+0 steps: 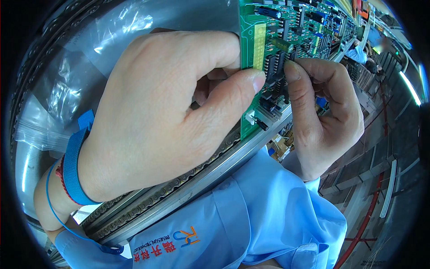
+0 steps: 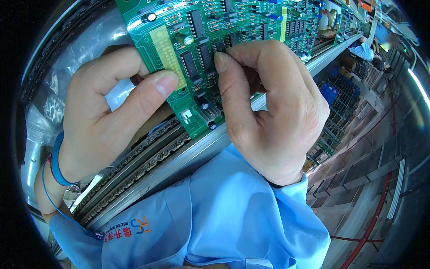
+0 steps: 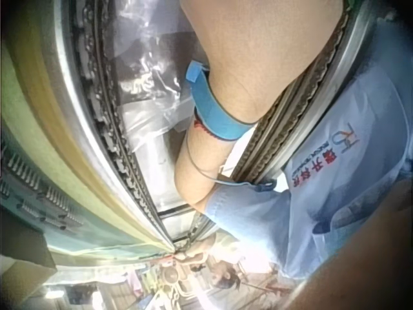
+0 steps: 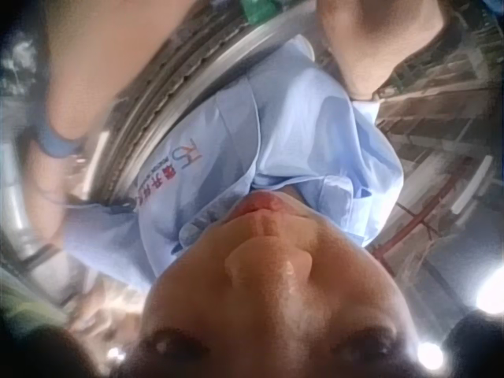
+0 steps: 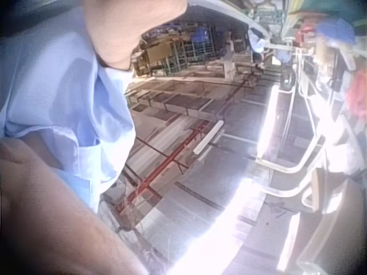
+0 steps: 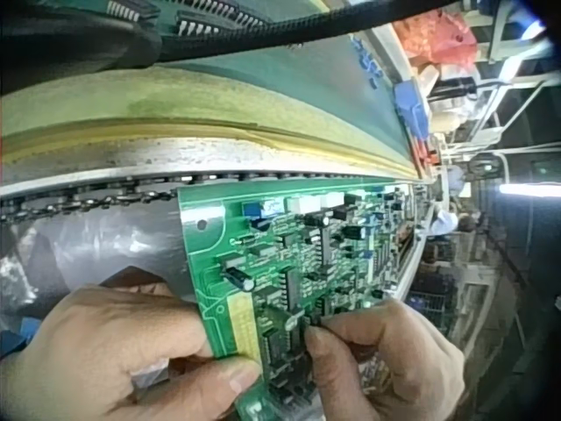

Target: Manually inserting integrated circuit components into a printed circuit board on an electronics assembly line.

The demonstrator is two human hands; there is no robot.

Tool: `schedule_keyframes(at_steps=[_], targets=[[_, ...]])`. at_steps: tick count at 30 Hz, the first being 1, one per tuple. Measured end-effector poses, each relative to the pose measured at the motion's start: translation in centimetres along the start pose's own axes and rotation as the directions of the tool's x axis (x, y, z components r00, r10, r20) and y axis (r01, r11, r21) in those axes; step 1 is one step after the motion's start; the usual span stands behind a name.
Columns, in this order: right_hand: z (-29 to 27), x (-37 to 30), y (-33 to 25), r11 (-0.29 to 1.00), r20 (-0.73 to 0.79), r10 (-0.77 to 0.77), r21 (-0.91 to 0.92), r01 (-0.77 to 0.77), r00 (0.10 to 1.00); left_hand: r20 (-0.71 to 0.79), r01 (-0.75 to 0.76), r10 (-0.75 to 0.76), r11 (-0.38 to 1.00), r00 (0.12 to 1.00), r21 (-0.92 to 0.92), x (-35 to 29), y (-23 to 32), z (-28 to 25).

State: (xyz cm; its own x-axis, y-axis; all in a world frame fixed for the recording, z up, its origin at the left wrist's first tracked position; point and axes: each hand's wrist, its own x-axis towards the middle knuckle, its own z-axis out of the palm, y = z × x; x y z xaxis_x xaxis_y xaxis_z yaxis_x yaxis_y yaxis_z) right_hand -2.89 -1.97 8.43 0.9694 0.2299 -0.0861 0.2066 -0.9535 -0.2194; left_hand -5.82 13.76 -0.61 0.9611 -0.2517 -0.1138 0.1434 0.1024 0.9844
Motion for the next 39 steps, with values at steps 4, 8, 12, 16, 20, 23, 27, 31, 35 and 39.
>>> schedule_keyframes(at_steps=[4, 8, 12, 16, 20, 23, 27, 31, 35, 39], targets=[[-0.2, 0.0, -0.4, 0.999, 0.004, -0.015, -0.051, 0.015, 1.000, 0.001, -0.001, 0.001, 1.000, 1.000, 0.009, -0.1, 0.3, -0.1], [-0.1, 0.0, -0.6, 1.000, 0.005, 0.004, -0.018, -0.003, 1.000, 0.008, -0.006, 0.006, 1.000, 1.000, 0.009, 0.0, 0.2, -0.2], [-0.1, 0.1, -0.5, 0.999, 0.014, -0.023, -0.034, 0.024, 1.000, 0.004, -0.007, 0.007, 1.000, 1.000, 0.016, -0.1, 0.1, -0.3], [-0.1, 0.1, -0.3, 0.999, 0.025, 0.000, -0.041, 0.001, 1.000, 0.015, -0.011, 0.010, 0.999, 1.000, 0.035, 0.1, 0.0, -0.1], [0.0, 0.1, -0.1, 0.999, 0.004, 0.018, 0.043, -0.018, 1.000, 0.018, 0.048, -0.047, 0.998, 0.999, -0.036, 0.3, 0.5, -0.1], [0.0, 0.2, -0.1, 0.997, 0.010, 0.031, 0.068, -0.031, 0.999, 0.020, 0.089, -0.088, 0.992, 0.996, -0.084, 0.4, 0.7, -0.1], [-0.3, 0.4, -0.1, 0.999, 0.039, 0.014, 0.051, -0.016, 0.999, 0.031, 0.066, -0.064, 0.995, 0.997, -0.071, 0.4, 0.5, -0.3], [-0.3, 0.5, -0.2, 1.000, 0.036, 0.006, 0.013, -0.007, 0.999, 0.044, 0.042, -0.040, 0.998, 0.998, -0.057, 0.4, 0.1, -0.4], [-0.6, 0.9, -0.4, 0.998, 0.062, 0.061, 0.023, -0.062, 0.996, 0.058, 0.017, -0.014, 0.999, 0.998, -0.042, 0.5, -0.2, -0.3], [-0.8, 1.0, -0.1, 0.998, 0.071, 0.061, 0.028, -0.063, 0.996, 0.053, 0.017, -0.015, 0.999, 0.998, -0.046, 0.6, -0.4, 0.1]])
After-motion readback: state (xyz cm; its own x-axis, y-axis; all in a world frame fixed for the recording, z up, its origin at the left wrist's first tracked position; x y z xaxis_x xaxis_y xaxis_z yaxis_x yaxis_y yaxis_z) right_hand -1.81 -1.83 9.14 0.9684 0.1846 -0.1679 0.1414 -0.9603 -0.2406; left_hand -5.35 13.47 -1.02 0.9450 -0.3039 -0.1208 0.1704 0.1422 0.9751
